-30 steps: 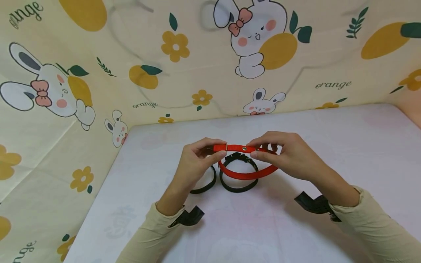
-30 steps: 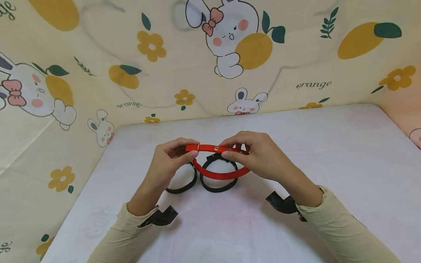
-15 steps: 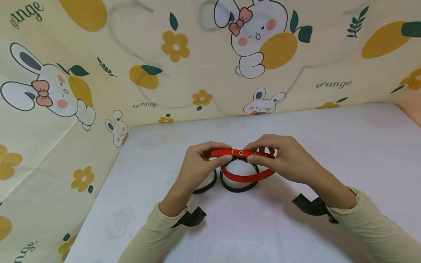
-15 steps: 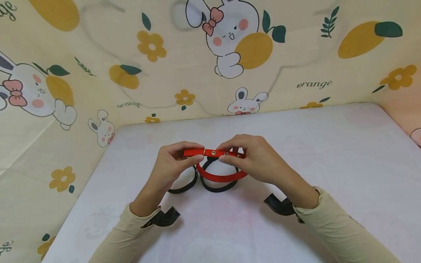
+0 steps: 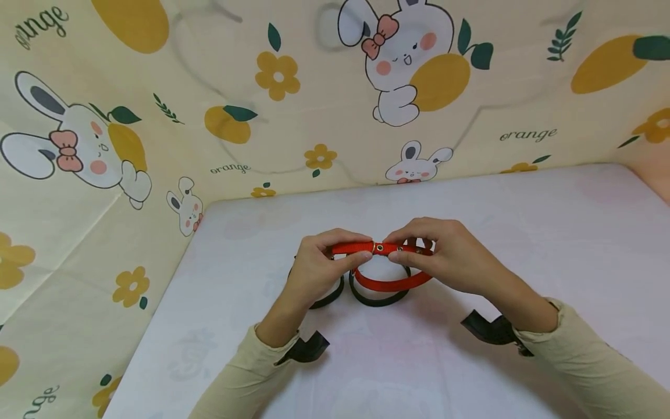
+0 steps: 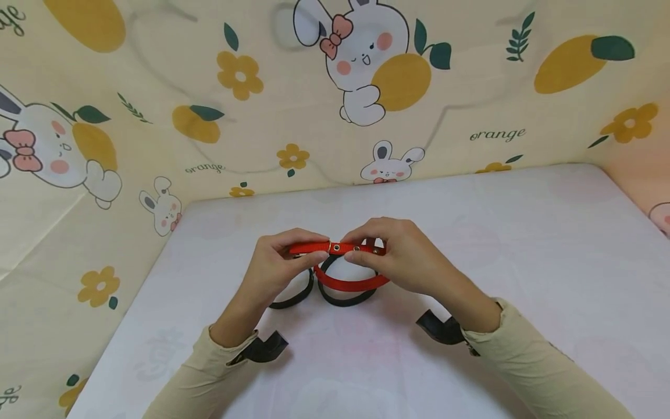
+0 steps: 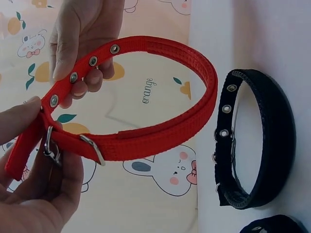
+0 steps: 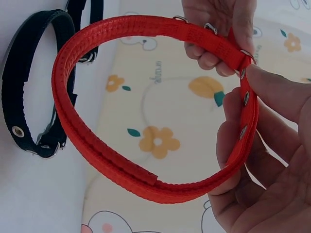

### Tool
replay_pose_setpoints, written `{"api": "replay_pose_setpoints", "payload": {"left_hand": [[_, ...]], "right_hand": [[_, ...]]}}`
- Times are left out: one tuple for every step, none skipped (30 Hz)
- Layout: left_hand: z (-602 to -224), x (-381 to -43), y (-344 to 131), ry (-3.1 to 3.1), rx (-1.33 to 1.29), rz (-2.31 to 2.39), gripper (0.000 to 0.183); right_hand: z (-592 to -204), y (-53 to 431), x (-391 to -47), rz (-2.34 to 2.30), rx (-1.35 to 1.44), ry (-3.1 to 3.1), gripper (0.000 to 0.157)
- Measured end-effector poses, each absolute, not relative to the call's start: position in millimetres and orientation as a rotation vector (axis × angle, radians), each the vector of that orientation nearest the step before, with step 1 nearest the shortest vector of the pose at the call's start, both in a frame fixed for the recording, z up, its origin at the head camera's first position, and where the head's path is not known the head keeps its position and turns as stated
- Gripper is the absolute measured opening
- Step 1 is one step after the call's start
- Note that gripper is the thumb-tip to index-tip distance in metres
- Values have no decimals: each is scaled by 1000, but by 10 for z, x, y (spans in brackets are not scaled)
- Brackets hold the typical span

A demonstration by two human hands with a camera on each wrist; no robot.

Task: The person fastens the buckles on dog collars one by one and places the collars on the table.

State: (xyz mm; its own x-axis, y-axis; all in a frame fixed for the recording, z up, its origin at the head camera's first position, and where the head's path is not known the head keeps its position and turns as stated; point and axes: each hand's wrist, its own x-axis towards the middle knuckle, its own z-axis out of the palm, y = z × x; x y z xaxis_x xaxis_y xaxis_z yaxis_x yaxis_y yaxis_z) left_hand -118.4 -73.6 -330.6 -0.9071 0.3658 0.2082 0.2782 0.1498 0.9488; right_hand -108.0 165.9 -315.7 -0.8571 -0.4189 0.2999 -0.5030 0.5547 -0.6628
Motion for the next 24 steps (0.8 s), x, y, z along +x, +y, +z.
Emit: {"api": "replay_pose_setpoints", "payload": {"left_hand": [[-3308, -1182, -737, 2330, 659, 1890, 23], [-3308, -1180, -737, 2336, 665, 1883, 23], [-3309, -1178, -737, 2343, 669, 1875, 23], [-3309, -1176, -737, 2348, 674, 1867, 23], [-3310, -1176, -737, 2357, 678, 1857, 23], [-3311, -1176, -736, 2363, 679, 1849, 23], [-3312, -1175, -736, 2365, 681, 1846, 22], [-3312, -1175, -735, 2371, 681, 1842, 22], [-3312, -1175, -734, 2376, 681, 1840, 21], [-3311, -1173, -733, 2379, 681, 1839, 21], [-3310, -1173, -731, 2385, 677, 1838, 21], [-3307, -1171, -729, 2390, 671, 1837, 21], [-3303, -1168, -727, 2394, 663, 1837, 21], [-3299, -1166, -726, 2396, 645, 1838, 22], [-3297, -1164, -725, 2400, 626, 1836, 24], [-3296, -1162, -724, 2401, 598, 1835, 25], [-3294, -1161, -724, 2399, 567, 1838, 28], [-3292, -1160, -724, 2395, 538, 1840, 30], [-3290, -1160, -723, 2385, 509, 1846, 32], [-3290, -1160, -724, 2375, 485, 1852, 35], [-3290, -1161, -724, 2366, 471, 1856, 37], [-3286, -1162, -724, 2352, 456, 1862, 39], [-3283, -1163, -725, 2335, 458, 1872, 41], [-3279, -1164, -728, 2323, 466, 1880, 43]], "right_hand": [[-3160, 1654, -1078, 1190, 796, -2674, 17], [-3164, 1650, -1076, 1188, 798, -2672, 17], [-3166, 1647, -1074, 1186, 798, -2672, 17], [-3168, 1644, -1072, 1183, 799, -2672, 17], [-3168, 1642, -1070, 1180, 800, -2671, 17], [-3170, 1638, -1067, 1176, 801, -2671, 17], [-3172, 1635, -1065, 1176, 801, -2670, 17], [-3174, 1632, -1062, 1176, 799, -2671, 17], [-3175, 1630, -1058, 1173, 795, -2673, 18], [-3176, 1626, -1054, 1169, 792, -2672, 20], [-3178, 1622, -1051, 1166, 794, -2669, 22], [-3178, 1618, -1047, 1160, 802, -2667, 24], [-3178, 1614, -1044, 1153, 817, -2663, 27], [-3177, 1612, -1042, 1149, 841, -2654, 29], [-3174, 1608, -1041, 1148, 868, -2646, 32], [-3171, 1605, -1040, 1151, 898, -2637, 34], [-3169, 1603, -1039, 1155, 928, -2627, 34], [-3168, 1601, -1040, 1158, 957, -2618, 35], [-3170, 1599, -1041, 1162, 980, -2607, 34], [-3172, 1598, -1041, 1165, 996, -2601, 33], [-3175, 1597, -1041, 1163, 1003, -2599, 31], [-3180, 1596, -1041, 1158, 1010, -2592, 29], [-3186, 1596, -1041, 1150, 1015, -2587, 27], [-3189, 1597, -1042, 1146, 1019, -2582, 26]]}}
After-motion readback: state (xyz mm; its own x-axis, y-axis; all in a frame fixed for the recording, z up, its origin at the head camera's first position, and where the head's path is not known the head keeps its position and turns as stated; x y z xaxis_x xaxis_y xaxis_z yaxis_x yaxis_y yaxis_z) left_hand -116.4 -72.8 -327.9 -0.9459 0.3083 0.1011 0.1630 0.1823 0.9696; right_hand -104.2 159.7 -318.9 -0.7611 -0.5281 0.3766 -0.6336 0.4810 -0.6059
